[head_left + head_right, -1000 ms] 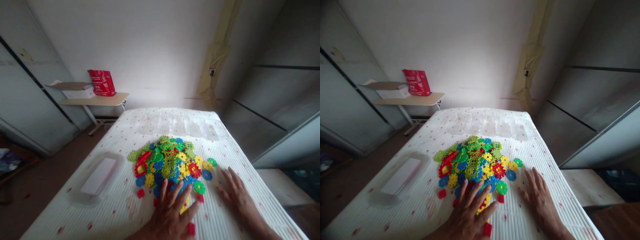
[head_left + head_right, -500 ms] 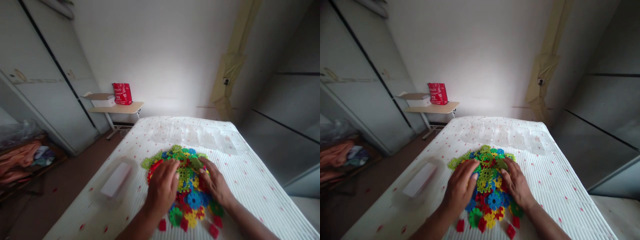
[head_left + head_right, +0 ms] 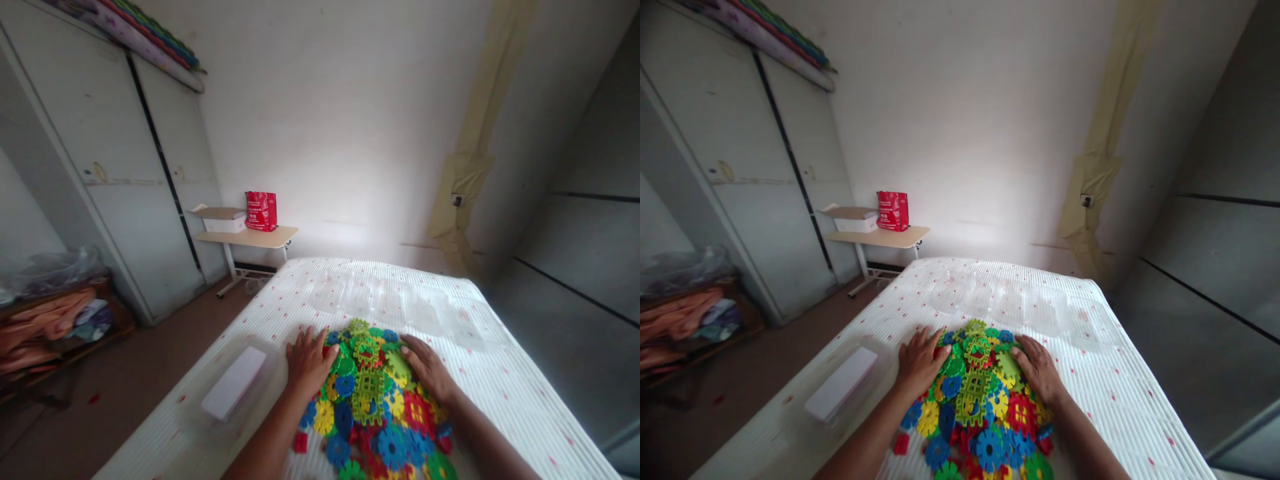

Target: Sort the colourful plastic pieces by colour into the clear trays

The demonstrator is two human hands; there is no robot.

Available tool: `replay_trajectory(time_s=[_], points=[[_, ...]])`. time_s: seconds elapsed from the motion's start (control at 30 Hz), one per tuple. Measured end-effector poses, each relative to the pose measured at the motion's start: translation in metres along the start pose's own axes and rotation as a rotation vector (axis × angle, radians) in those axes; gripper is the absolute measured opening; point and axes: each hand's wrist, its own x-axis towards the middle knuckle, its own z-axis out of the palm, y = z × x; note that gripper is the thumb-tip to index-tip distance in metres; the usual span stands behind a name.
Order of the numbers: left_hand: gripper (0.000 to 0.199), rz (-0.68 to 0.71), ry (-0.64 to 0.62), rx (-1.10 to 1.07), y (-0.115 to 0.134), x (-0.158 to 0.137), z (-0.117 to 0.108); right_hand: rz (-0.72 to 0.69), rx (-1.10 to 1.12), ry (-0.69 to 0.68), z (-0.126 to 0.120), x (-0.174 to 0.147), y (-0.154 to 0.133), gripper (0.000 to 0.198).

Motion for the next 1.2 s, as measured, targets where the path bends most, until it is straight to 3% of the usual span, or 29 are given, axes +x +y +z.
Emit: replay_trajectory(time_s=[0.13,0.3,0.53,0.77,0.97,1.2], points=[[0.051,0.042,-0.010,-0.089,0.002,0.004,0.002,0.050,0.175,-0.108,-0.003,-0.004,-0.022,0.056],[0.043,0.236,0.002,-0.379,0.001,-0.007,0.000,0.093,0.296,-0.196,-0.007,-0.017,-0.040,0.059],[0.041,0.262,-0.016,-0.924,-0.001,-0.011,-0.007,0.046,0.302,-0.119,-0.012,-0.029,-0.064,0.053],[0.036,0.312,0.022,-0.735,0.010,0.020,-0.016,0.107,0.287,0.198,-0.015,-0.024,-0.044,0.050],[0.037,0.409,-0.166,-0.577,0.035,0.057,-0.026,0.165,0.280,0.155,-0.013,-0.023,-0.024,0.057],[0.059,0.442,-0.398,-0.410,0.053,0.066,0.000,0.145,0.275,0.064,-0.013,-0.028,-0.029,0.059]])
